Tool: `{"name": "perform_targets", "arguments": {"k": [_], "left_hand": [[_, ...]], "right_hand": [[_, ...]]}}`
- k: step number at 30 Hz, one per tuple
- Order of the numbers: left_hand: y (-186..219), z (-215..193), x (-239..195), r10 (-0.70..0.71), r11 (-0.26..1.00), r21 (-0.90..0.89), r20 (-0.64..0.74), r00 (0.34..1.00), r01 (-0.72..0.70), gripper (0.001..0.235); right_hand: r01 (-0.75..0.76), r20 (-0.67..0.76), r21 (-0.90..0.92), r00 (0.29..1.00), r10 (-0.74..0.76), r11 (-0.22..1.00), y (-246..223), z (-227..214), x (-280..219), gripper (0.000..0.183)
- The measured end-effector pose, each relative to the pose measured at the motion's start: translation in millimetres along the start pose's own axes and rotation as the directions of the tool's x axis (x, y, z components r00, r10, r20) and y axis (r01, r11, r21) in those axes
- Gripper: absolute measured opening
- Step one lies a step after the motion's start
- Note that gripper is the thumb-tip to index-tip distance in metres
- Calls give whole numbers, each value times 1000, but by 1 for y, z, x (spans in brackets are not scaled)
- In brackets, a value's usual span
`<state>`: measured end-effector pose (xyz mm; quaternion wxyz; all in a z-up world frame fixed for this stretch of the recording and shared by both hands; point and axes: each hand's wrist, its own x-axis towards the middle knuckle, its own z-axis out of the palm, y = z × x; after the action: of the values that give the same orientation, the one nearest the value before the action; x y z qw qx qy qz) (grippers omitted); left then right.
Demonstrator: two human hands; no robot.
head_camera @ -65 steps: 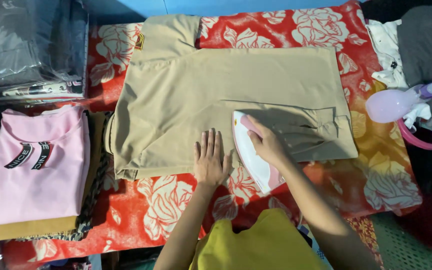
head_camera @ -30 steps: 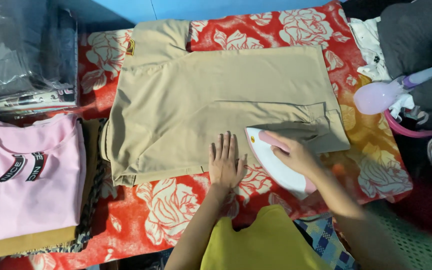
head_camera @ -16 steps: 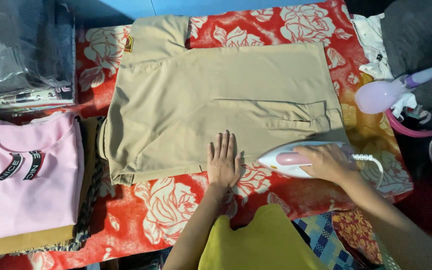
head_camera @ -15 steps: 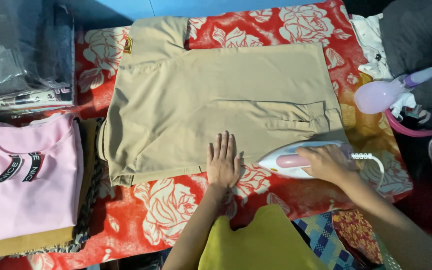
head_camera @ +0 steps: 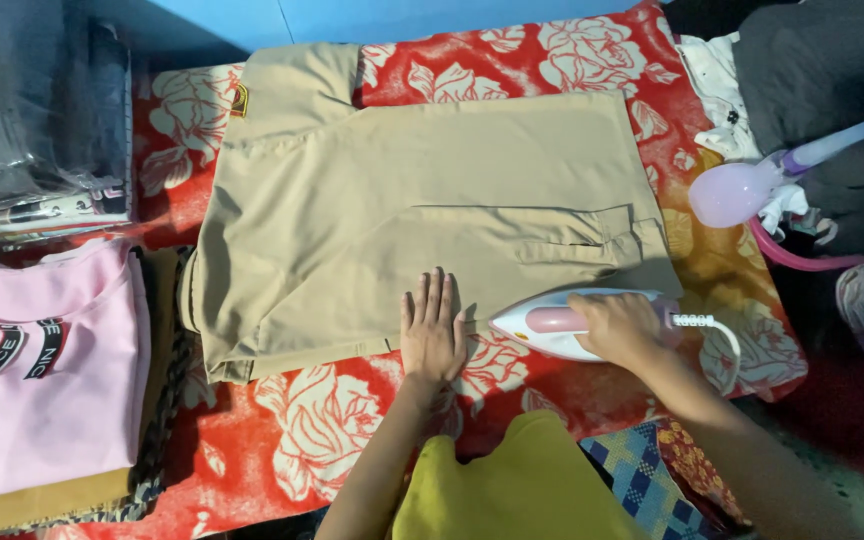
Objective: Iron and fold a tan uniform shirt on a flat surface.
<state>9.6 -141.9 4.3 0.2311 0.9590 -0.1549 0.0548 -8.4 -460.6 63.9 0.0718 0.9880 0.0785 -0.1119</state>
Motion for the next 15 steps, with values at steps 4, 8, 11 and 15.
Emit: {"name": "perform_targets", "arguments": {"k": [4, 8, 11, 15], "left_hand": [[-5, -3, -1, 0, 996, -93, -17, 1000, -2, 63], [-10, 2, -2, -5, 991, -132, -54, 999, -3, 59], [-2, -7, 0, -6, 998, -55, -36, 999, 4, 62], [4, -14, 1, -33, 999, 23, 45, 998, 32, 75]], "right_hand": [[73, -7, 17, 997, -73, 997, -25, -2, 3, 48], [119, -110, 97, 988, -108, 988, -45, 5, 10, 33], [118, -78, 64, 990, -113, 991, -32, 16, 9, 45], [36, 2, 19, 999, -36, 999, 32, 27, 2, 50]]}}
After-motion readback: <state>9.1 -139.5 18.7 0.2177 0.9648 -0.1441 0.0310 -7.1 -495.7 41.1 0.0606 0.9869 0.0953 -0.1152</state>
